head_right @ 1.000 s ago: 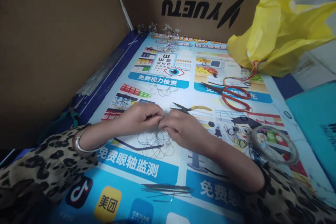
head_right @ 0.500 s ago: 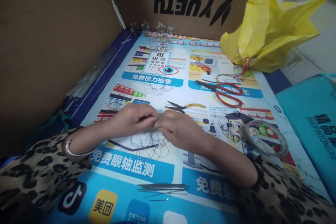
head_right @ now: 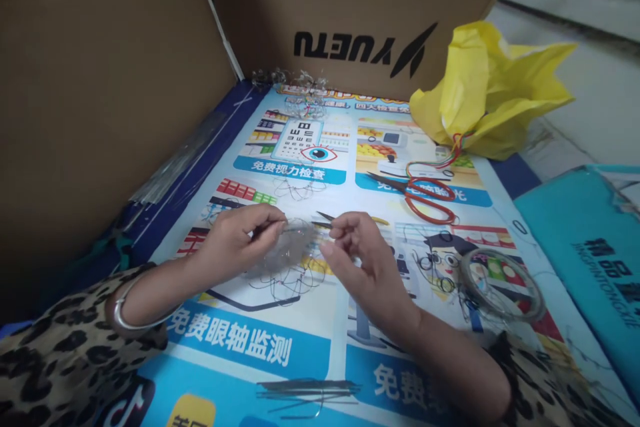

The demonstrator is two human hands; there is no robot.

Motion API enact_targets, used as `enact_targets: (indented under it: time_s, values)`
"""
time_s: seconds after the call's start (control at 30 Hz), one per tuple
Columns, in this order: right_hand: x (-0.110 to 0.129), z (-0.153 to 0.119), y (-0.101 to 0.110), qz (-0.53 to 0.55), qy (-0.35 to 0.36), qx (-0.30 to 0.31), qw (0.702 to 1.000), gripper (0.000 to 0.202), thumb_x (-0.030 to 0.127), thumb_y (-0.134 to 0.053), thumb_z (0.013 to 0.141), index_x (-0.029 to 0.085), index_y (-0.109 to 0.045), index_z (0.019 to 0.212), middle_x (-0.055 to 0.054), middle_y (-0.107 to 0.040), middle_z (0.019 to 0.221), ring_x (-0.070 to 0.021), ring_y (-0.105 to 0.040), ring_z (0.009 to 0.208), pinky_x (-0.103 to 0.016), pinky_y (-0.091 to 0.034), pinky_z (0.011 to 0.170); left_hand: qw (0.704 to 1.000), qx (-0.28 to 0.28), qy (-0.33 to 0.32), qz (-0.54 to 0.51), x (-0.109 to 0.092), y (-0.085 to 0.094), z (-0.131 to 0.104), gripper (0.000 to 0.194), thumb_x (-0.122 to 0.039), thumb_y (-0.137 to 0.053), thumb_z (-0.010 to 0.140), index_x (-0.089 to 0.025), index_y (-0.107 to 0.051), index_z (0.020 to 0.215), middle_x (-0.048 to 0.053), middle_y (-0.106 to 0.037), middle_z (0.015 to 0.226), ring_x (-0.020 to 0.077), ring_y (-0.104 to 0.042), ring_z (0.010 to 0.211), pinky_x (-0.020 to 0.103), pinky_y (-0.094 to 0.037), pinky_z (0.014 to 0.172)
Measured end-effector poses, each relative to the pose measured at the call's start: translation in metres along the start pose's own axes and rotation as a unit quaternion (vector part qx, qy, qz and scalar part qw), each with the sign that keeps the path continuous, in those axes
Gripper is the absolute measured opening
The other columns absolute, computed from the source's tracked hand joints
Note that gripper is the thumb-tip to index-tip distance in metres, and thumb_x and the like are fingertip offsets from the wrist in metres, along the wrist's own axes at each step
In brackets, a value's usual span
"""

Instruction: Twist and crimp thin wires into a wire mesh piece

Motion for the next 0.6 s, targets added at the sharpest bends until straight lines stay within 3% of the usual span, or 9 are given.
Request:
enact_targets:
  time_s: [0.17, 0.33, 0.6]
  values:
    - [-0.018, -0.003, -0.020, -0.064, -0.065, 0.015, 0.996, 0.059, 0.034, -0.067, 0.066, 0.022, -0.035, 0.114, -0.002, -0.052, 0.089, -0.0120, -0.052, 0.067, -0.027, -0.046, 0.059, 0.996, -0.072, -0.020, 0.049, -0.012, 0.006, -0.007, 0.011, -0.017, -0.049, 0.079, -0.016, -0.060, 0.078, 0.002, -0.065, 0.067, 0.0118, -0.059, 0.060, 0.022, -0.044, 0.057]
    - [-0.017, 0.002, -0.026, -0.133, -0.071, 0.016, 0.988, 0.055, 0.024, -0.059, 0.069, 0.022, -0.034, 0.118, 0.003, -0.052, 0.074, -0.0119, -0.052, 0.059, -0.024, -0.041, 0.053, 0.997, -0.058, -0.017, 0.040, -0.022, 0.001, -0.011, 0.013, -0.019, -0.046, 0.081, -0.017, -0.059, 0.080, 0.001, -0.064, 0.065, 0.0120, -0.059, 0.059, 0.023, -0.044, 0.057]
    - [-0.003, 0.006, -0.015, -0.228, -0.037, -0.013, 0.973, 0.055, 0.014, -0.052, 0.068, 0.023, -0.036, 0.119, 0.004, -0.051, 0.068, -0.0122, -0.051, 0.055, -0.022, -0.033, 0.048, 0.988, 0.024, 0.118, -0.096, -0.009, -0.008, -0.013, 0.007, -0.018, -0.048, 0.077, -0.018, -0.054, 0.074, -0.006, -0.049, 0.051, 0.0075, -0.046, 0.046, 0.018, -0.037, 0.047]
Point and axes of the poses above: each hand's wrist, its own z-axis towards the middle knuckle, its own y-axis out of the back of the hand, x = y × z, the point moved 10 cm from there along z, towards the middle knuckle
